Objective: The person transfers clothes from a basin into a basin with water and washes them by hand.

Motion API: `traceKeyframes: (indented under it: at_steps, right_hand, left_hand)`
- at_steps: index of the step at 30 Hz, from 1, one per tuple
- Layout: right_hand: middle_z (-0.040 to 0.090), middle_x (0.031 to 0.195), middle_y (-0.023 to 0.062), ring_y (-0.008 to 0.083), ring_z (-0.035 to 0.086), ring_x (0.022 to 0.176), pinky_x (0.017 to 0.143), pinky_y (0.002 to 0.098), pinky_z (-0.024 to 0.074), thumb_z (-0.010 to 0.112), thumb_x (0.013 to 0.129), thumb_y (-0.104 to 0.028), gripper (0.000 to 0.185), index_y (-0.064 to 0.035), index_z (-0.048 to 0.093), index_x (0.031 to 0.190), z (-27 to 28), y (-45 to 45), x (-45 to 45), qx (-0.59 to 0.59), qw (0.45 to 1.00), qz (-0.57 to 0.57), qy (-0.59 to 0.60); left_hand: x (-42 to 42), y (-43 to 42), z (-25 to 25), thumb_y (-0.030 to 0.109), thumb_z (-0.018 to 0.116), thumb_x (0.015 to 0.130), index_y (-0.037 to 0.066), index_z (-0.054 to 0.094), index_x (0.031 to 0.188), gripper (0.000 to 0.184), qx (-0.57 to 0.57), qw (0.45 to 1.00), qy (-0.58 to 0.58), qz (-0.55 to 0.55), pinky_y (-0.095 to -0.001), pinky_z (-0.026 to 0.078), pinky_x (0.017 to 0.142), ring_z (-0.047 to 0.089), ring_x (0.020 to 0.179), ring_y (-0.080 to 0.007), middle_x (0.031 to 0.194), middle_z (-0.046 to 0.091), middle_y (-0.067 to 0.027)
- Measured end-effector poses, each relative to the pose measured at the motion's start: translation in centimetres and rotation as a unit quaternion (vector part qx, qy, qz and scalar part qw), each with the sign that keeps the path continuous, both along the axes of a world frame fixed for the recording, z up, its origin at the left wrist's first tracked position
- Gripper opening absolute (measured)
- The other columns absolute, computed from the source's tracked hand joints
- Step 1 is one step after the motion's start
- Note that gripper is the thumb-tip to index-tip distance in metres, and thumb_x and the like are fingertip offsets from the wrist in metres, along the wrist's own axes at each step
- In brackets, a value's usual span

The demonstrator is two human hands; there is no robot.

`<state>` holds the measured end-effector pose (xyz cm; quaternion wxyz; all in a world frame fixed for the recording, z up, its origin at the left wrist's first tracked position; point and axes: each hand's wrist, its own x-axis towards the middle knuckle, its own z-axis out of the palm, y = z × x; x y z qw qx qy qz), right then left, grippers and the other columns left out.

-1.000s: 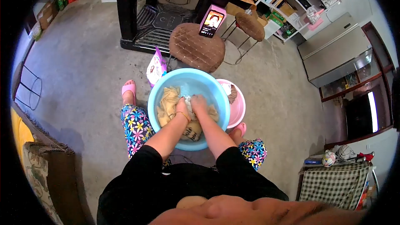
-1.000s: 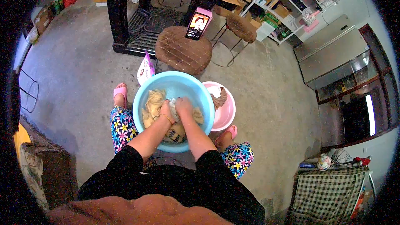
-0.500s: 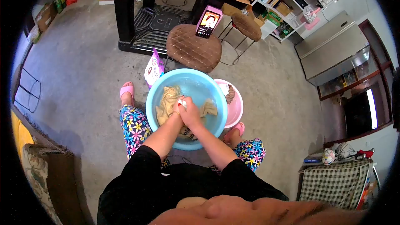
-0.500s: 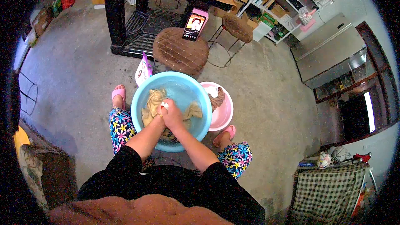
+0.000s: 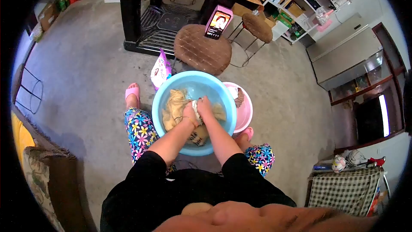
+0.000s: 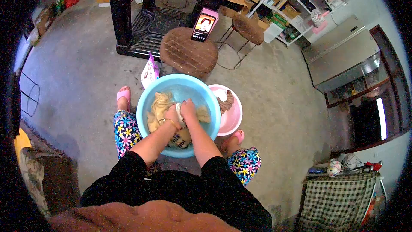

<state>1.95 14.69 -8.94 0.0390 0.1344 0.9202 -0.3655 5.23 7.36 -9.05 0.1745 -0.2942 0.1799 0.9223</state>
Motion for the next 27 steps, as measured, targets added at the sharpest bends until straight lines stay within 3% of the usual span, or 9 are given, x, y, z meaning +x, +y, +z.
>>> traceKeyframes:
  at_steps: [6,8,11,14,18,19,20,25,27]
  right_hand:
    - [0.057,0.097,0.0269,0.0390,0.052,0.097,0.081,0.0443,0.0411,0.046,0.082,-0.025,0.035,0.0027,0.053,0.102,-0.7,0.6,0.6,0.060,0.998,0.002,0.021]
    - [0.057,0.097,0.0259,0.0370,0.053,0.099,0.082,0.0424,0.0409,0.045,0.082,-0.027,0.037,0.0032,0.054,0.102,1.4,-0.1,1.1,-0.060,0.996,-0.070,-0.006]
    - [0.057,0.096,0.0247,0.0376,0.053,0.092,0.081,0.0409,0.0401,0.042,0.083,-0.024,0.034,0.0031,0.053,0.099,0.0,0.0,0.7,-0.178,0.984,-0.018,-0.003]
    - [0.056,0.092,0.0242,0.0389,0.053,0.086,0.076,0.0424,0.0400,0.040,0.084,-0.026,0.032,0.0019,0.052,0.093,3.4,-1.3,3.0,-0.172,0.983,0.032,0.064]
    - [0.055,0.088,0.0233,0.0406,0.049,0.085,0.075,0.0462,0.0380,0.041,0.085,-0.027,0.030,0.0007,0.051,0.089,4.7,-2.7,4.9,-0.119,0.977,0.050,0.170]
    - [0.055,0.087,0.0231,0.0406,0.049,0.085,0.075,0.0467,0.0377,0.042,0.085,-0.028,0.030,0.0004,0.052,0.089,4.7,-2.8,5.0,-0.100,0.974,0.056,0.194]
    - [0.055,0.087,0.0226,0.0403,0.049,0.086,0.075,0.0470,0.0376,0.042,0.085,-0.028,0.030,0.0001,0.052,0.089,4.8,-2.7,4.8,-0.079,0.977,0.054,0.188]
    - [0.056,0.092,0.0201,0.0387,0.049,0.090,0.079,0.0474,0.0380,0.041,0.086,-0.026,0.029,-0.0010,0.055,0.093,3.3,-0.3,1.4,0.074,0.968,0.048,0.234]
    - [0.055,0.100,0.0205,0.0389,0.048,0.097,0.085,0.0462,0.0366,0.040,0.087,-0.024,0.030,-0.0012,0.056,0.097,3.4,-0.4,1.6,-0.008,0.973,0.055,0.222]
  left_hand:
    - [0.1,0.0,1.2,0.034,0.040,0.086,0.011,0.058,0.094,0.031,-0.021,0.996,-0.082,0.017,-0.0414,0.044,0.076,0.056,0.083,-0.0246,0.092,0.061,-0.0057]
    - [0.0,0.1,0.1,0.035,0.039,0.086,0.012,0.057,0.099,0.032,0.002,0.999,-0.051,0.001,-0.0403,0.044,0.077,0.055,0.085,-0.0239,0.096,0.060,-0.0055]
    - [-0.1,0.1,0.8,0.038,0.037,0.086,0.013,0.057,0.097,0.035,0.010,1.000,-0.003,-0.011,-0.0379,0.043,0.080,0.054,0.090,-0.0233,0.096,0.060,-0.0057]
    - [-0.1,-0.3,1.4,0.041,0.040,0.085,0.014,0.057,0.092,0.032,0.044,0.999,-0.007,-0.015,-0.0370,0.045,0.076,0.055,0.083,-0.0230,0.089,0.060,-0.0050]
    - [-0.3,-1.1,0.2,0.043,0.040,0.086,0.014,0.056,0.086,0.033,0.108,0.988,0.103,-0.033,-0.0367,0.046,0.072,0.055,0.079,-0.0218,0.083,0.059,-0.0045]
    - [-1.2,-1.5,-1.8,0.043,0.040,0.087,0.013,0.056,0.092,0.035,0.202,0.963,0.163,-0.069,-0.0367,0.046,0.076,0.055,0.086,-0.0222,0.092,0.060,-0.0058]
    - [-1.4,-1.0,-3.6,0.044,0.039,0.087,0.014,0.056,0.093,0.036,0.167,0.971,0.151,-0.080,-0.0361,0.046,0.076,0.055,0.086,-0.0216,0.092,0.060,-0.0047]
    - [0.1,0.3,1.3,0.049,0.033,0.089,0.016,0.054,0.105,0.043,0.049,0.992,0.099,-0.056,-0.0341,0.043,0.083,0.054,0.096,-0.0207,0.104,0.058,-0.0024]
    - [0.7,-0.4,3.5,0.051,0.032,0.089,0.016,0.052,0.112,0.047,0.074,0.989,0.100,-0.076,-0.0344,0.041,0.087,0.051,0.103,-0.0214,0.112,0.055,-0.0028]
